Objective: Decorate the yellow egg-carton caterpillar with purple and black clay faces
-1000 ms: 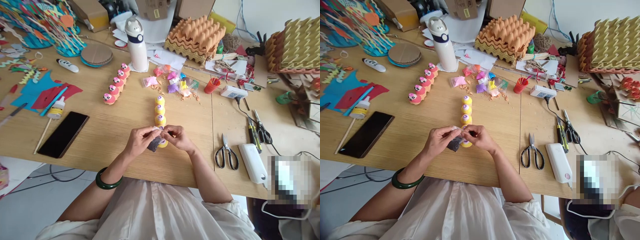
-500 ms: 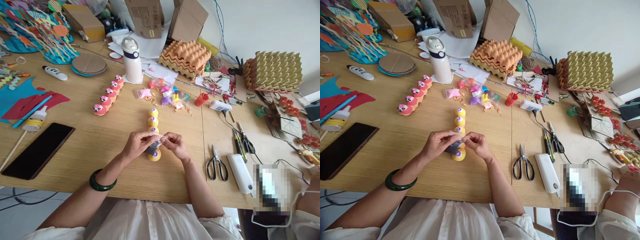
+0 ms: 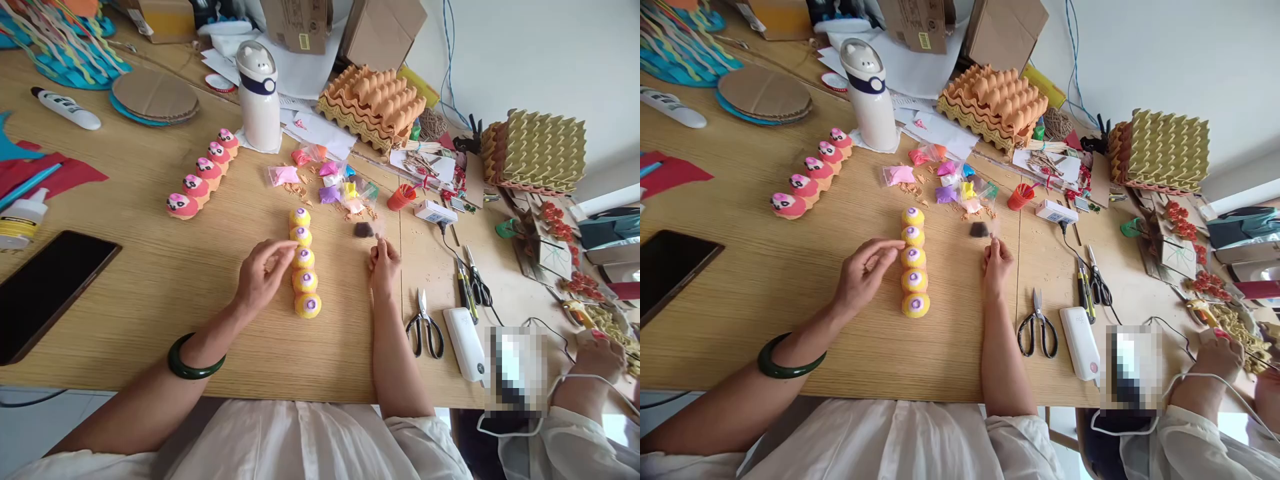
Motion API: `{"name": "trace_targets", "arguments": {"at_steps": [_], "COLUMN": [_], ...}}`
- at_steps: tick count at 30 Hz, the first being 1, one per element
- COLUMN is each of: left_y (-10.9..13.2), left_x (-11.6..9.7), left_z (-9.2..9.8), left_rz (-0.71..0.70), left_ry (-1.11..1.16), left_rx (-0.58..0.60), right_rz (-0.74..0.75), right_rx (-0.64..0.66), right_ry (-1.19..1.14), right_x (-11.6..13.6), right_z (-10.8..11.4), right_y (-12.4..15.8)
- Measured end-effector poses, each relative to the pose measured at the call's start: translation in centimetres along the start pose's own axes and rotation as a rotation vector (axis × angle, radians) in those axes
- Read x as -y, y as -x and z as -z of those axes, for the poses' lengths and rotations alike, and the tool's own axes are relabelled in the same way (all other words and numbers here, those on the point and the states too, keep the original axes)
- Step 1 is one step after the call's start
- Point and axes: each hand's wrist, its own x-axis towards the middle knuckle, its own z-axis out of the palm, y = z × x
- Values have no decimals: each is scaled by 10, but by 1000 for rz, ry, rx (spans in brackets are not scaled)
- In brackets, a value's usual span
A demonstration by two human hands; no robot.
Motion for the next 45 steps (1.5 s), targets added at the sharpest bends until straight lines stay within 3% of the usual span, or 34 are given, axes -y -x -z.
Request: {"name": "trace_targets", "arguments": {"at_steps": [4, 7, 12, 19, 32, 38, 42, 45], "left_y": [10, 17, 20, 17, 12, 10, 4, -2], "left_x": [1, 7, 14, 15, 12, 10, 18, 29], "left_z": [-10, -16, -20, -19, -16, -19, -21, -22], "left_rz": [-293, -370, -342, -347, -285, -252, -89, 11], "left_ry": [-233, -262, -255, -241, -35, 46, 146, 184], "left_rx": [101, 183, 284, 303, 366, 255, 81, 34], "right_rz": [99, 148, 185, 209, 203, 216, 220, 217], "right_rx": [-102, -65, 7, 43, -7, -3, -4, -10], "right_ry": [86, 134, 210, 284, 253, 254, 234, 214], "right_x": [-18, -24, -25, -26, -24, -25, -26, -27], "right_z": [2, 2, 1, 0, -5, -4, -2, -2], "right_y": [0, 1, -3, -6, -8, -8, -10, -12]}}
